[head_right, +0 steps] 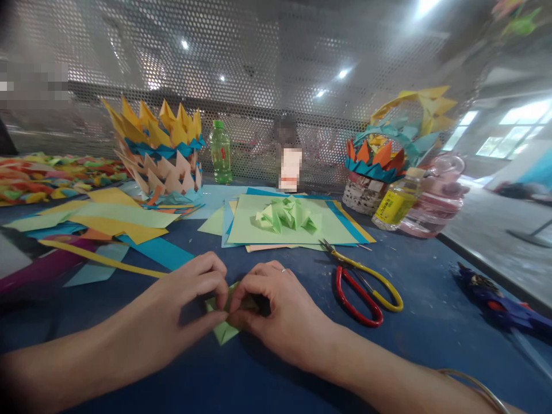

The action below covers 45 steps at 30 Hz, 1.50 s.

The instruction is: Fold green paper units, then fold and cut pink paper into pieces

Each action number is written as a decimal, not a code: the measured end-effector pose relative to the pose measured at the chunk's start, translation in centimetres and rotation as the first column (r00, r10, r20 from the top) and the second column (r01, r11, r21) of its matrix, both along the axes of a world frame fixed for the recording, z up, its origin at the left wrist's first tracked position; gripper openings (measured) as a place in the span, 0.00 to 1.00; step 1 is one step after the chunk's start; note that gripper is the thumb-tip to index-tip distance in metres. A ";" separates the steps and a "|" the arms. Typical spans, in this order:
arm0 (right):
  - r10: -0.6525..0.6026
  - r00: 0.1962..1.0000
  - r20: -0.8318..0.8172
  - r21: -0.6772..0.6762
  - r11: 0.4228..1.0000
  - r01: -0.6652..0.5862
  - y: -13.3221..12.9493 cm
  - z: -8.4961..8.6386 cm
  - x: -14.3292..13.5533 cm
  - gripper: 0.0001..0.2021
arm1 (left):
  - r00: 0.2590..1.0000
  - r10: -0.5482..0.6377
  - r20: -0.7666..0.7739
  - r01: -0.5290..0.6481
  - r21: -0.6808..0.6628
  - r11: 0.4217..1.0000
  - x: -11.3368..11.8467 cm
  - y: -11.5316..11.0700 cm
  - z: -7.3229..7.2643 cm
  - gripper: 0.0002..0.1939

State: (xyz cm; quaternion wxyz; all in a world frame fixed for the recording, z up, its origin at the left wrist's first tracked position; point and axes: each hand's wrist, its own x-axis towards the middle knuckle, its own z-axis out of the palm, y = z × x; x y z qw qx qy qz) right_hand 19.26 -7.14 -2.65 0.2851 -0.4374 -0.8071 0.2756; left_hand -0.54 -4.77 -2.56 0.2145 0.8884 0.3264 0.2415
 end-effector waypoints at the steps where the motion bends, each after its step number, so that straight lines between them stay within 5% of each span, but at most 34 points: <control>1: -0.002 1.000 -0.006 0.003 1.000 0.002 0.0 -0.1 0.0 0.05 | 1.000 0.011 -0.013 -0.011 0.009 1.000 0.0 0.0 0.0 0.08; 16: 0.067 0.996 -0.066 0.152 0.987 -0.057 0.4 -1.3 0.4 0.03 | 0.986 0.143 -0.086 -0.142 0.021 0.990 -0.8 0.6 -0.5 0.07; 31: 0.026 0.998 -0.056 0.041 0.999 -0.024 0.3 -1.2 0.2 0.03 | 0.994 0.094 -0.054 -0.094 -0.001 0.996 -1.0 0.6 -0.6 0.16; 36: 0.026 0.998 -0.066 0.045 0.999 -0.023 0.5 -1.2 0.3 0.02 | 0.994 0.098 -0.045 -0.091 0.126 0.988 -0.8 0.2 -0.3 0.16; 41: 0.043 0.996 -0.076 0.063 0.997 -0.039 0.4 -0.9 0.3 0.02 | 0.995 -0.070 -0.067 0.089 0.338 0.937 -1.6 -1.8 0.1 0.18; 45: 0.044 0.997 -0.059 0.056 0.998 -0.041 0.3 -0.6 0.2 0.02 | 0.982 -0.156 -0.108 0.182 0.307 0.934 -2.1 -2.6 0.0 0.17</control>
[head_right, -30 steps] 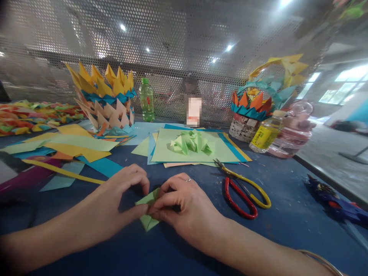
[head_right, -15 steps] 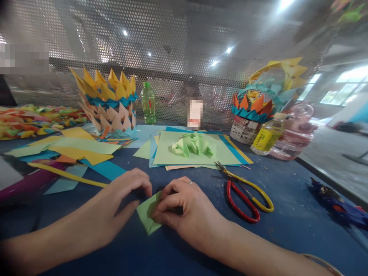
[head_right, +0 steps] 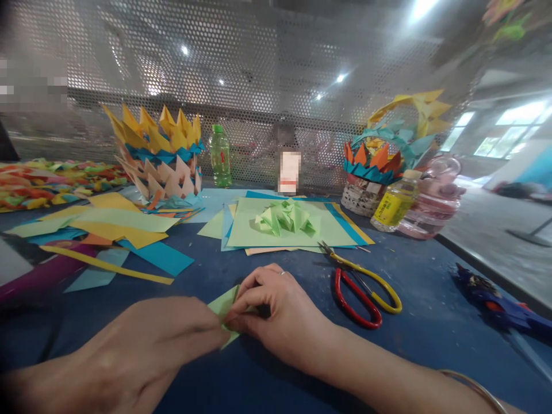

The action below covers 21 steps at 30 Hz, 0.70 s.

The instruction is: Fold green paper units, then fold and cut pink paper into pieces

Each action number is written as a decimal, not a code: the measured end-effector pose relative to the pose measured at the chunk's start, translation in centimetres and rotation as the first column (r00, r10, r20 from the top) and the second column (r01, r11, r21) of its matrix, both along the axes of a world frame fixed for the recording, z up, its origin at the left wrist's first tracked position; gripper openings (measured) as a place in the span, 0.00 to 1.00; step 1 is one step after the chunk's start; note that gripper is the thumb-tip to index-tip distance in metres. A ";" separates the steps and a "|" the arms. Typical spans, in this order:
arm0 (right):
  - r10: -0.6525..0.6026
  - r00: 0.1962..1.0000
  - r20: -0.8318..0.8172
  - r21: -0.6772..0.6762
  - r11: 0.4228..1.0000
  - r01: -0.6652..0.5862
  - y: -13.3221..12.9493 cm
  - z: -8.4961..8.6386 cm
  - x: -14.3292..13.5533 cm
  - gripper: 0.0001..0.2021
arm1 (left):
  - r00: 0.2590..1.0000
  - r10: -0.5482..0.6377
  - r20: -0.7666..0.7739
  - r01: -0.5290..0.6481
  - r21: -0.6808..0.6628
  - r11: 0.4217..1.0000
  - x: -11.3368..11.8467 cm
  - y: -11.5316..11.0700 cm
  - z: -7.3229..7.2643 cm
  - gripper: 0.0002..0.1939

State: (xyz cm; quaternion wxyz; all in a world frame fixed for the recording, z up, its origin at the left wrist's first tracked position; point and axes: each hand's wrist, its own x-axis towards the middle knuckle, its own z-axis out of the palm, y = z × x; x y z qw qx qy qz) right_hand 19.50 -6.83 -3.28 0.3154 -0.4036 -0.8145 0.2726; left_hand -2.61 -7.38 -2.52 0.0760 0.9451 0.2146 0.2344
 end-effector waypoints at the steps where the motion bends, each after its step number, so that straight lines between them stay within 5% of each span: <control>1: -0.001 1.000 0.001 0.000 1.000 0.001 0.0 0.0 0.0 0.02 | 1.000 -0.011 -0.007 0.011 -0.026 1.000 0.0 0.0 0.0 0.17; 11: -0.007 0.999 0.046 -0.019 1.000 0.008 0.0 0.4 0.0 0.04 | 0.987 -0.130 -0.094 0.110 -0.193 0.975 -0.3 0.2 0.0 0.11; 21: -0.014 0.996 0.092 -0.011 1.000 0.015 -0.4 0.5 0.2 0.14 | 0.978 -0.165 -0.130 0.156 -0.075 0.985 -0.4 0.3 0.6 0.10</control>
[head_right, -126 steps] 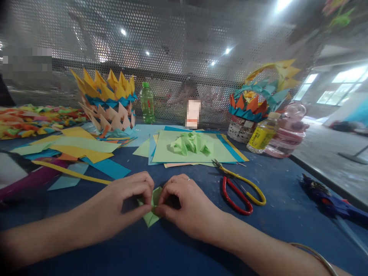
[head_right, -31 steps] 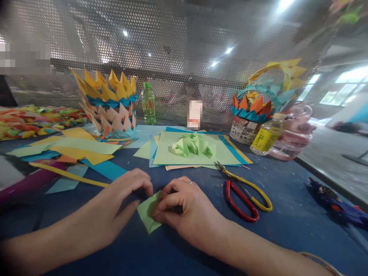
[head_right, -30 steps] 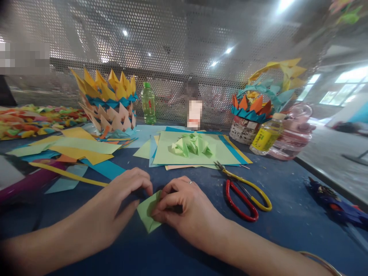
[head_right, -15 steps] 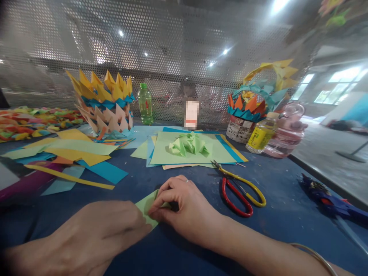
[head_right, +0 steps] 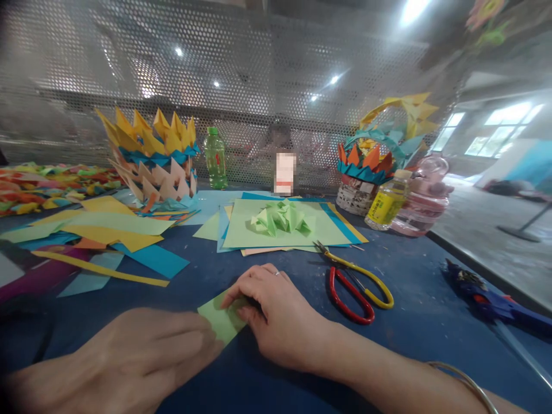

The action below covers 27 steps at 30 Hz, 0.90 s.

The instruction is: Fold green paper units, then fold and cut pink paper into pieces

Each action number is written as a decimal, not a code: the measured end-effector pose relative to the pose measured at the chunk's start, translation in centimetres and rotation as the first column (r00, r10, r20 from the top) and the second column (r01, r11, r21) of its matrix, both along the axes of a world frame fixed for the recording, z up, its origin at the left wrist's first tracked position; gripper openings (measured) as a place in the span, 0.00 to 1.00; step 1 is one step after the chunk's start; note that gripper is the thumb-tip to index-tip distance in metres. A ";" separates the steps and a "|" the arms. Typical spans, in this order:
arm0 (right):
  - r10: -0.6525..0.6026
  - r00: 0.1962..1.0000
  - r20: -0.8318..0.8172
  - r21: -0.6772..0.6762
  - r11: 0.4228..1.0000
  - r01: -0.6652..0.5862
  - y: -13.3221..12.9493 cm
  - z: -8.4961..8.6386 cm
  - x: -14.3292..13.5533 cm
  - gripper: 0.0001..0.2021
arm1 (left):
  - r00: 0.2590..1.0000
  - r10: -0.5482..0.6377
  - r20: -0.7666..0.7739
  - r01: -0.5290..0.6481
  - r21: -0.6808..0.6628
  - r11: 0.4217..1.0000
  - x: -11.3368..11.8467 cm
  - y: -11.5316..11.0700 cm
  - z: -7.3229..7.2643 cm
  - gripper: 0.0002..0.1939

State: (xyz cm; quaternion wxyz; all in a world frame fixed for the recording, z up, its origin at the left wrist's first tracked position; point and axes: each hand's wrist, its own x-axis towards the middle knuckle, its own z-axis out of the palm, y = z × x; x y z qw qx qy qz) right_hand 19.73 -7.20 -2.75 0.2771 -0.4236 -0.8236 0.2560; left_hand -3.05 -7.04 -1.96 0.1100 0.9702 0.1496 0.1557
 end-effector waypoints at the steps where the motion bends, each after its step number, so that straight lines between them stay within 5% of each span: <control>1: 0.002 1.000 -0.001 0.005 1.000 -0.002 0.0 0.0 0.1 0.15 | 1.000 -0.001 -0.005 0.001 -0.002 1.000 0.1 0.0 0.1 0.10; 8: -0.036 0.999 -0.031 -0.031 0.999 0.035 0.2 0.4 0.4 0.10 | 0.993 0.064 0.095 -0.054 -0.109 0.993 0.2 0.2 -0.9 0.11; 13: -0.038 0.999 -0.005 -0.047 0.998 0.038 0.2 0.5 0.3 0.11 | 0.997 0.051 0.064 -0.047 -0.068 0.997 -0.1 0.2 -1.2 0.09; 27: 0.026 1.000 -0.015 -0.024 0.999 -0.026 0.1 0.6 0.8 0.13 | 0.998 0.019 0.064 -0.015 -0.052 0.999 0.0 0.2 0.3 0.09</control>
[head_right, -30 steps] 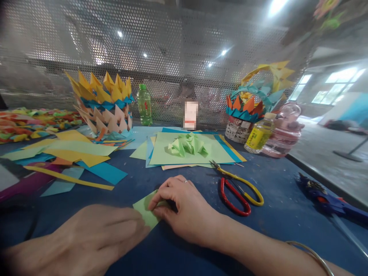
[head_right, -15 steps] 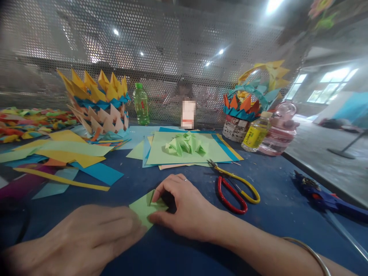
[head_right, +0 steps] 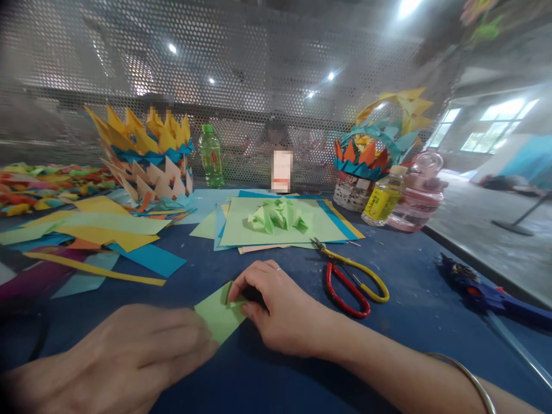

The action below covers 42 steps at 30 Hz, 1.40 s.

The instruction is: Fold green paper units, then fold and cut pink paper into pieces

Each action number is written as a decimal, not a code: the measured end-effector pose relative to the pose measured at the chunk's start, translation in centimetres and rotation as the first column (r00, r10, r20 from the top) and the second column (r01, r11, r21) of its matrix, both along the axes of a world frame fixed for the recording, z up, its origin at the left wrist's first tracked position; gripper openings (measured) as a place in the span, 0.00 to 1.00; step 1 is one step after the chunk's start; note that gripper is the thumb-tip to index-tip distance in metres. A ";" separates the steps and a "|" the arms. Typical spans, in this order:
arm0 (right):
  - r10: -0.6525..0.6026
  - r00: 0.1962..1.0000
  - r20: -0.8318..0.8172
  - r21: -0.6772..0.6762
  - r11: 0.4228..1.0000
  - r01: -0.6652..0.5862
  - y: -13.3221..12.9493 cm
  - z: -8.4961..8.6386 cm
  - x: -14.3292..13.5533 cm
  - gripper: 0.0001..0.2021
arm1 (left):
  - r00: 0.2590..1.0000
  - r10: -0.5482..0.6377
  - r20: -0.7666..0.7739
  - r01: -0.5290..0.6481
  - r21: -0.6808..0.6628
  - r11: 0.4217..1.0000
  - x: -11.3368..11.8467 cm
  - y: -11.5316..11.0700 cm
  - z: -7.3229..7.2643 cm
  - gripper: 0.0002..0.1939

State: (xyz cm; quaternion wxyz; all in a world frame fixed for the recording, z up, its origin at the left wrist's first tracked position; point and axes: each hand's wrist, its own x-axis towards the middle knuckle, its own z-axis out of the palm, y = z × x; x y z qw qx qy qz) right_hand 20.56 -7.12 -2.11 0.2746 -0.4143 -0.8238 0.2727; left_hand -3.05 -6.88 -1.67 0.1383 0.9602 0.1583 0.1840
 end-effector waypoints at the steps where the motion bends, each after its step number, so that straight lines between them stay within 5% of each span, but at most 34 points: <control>1: 0.003 1.000 0.002 0.010 1.000 -0.003 0.0 -0.1 0.0 0.12 | 1.000 0.000 -0.004 0.000 0.013 1.000 0.0 0.0 0.1 0.09; 18: -0.007 1.000 0.021 0.011 1.000 0.007 0.1 0.0 -0.3 0.10 | 0.994 0.040 0.103 -0.055 0.149 0.987 0.2 0.3 0.0 0.12; 22: 0.119 0.992 -0.028 0.093 0.989 -0.116 0.6 -0.1 0.3 0.20 | 0.984 -0.017 0.178 -0.020 0.202 0.979 0.8 0.5 0.0 0.10; 27: 0.171 0.969 0.175 0.180 0.963 -0.203 1.1 -0.2 0.7 0.32 | 0.976 0.010 0.215 -0.061 0.231 0.971 1.1 0.3 0.6 0.15; 36: 0.113 0.985 0.128 0.322 0.935 -0.149 1.1 -0.3 0.5 0.03 | 0.973 0.076 0.220 -0.134 0.260 0.956 0.5 -0.1 0.4 0.18; 42: 0.000 0.995 0.095 0.261 0.965 -0.025 0.4 -0.3 0.1 0.03 | 0.975 0.163 0.149 -0.193 0.214 0.958 1.0 0.9 -0.2 0.20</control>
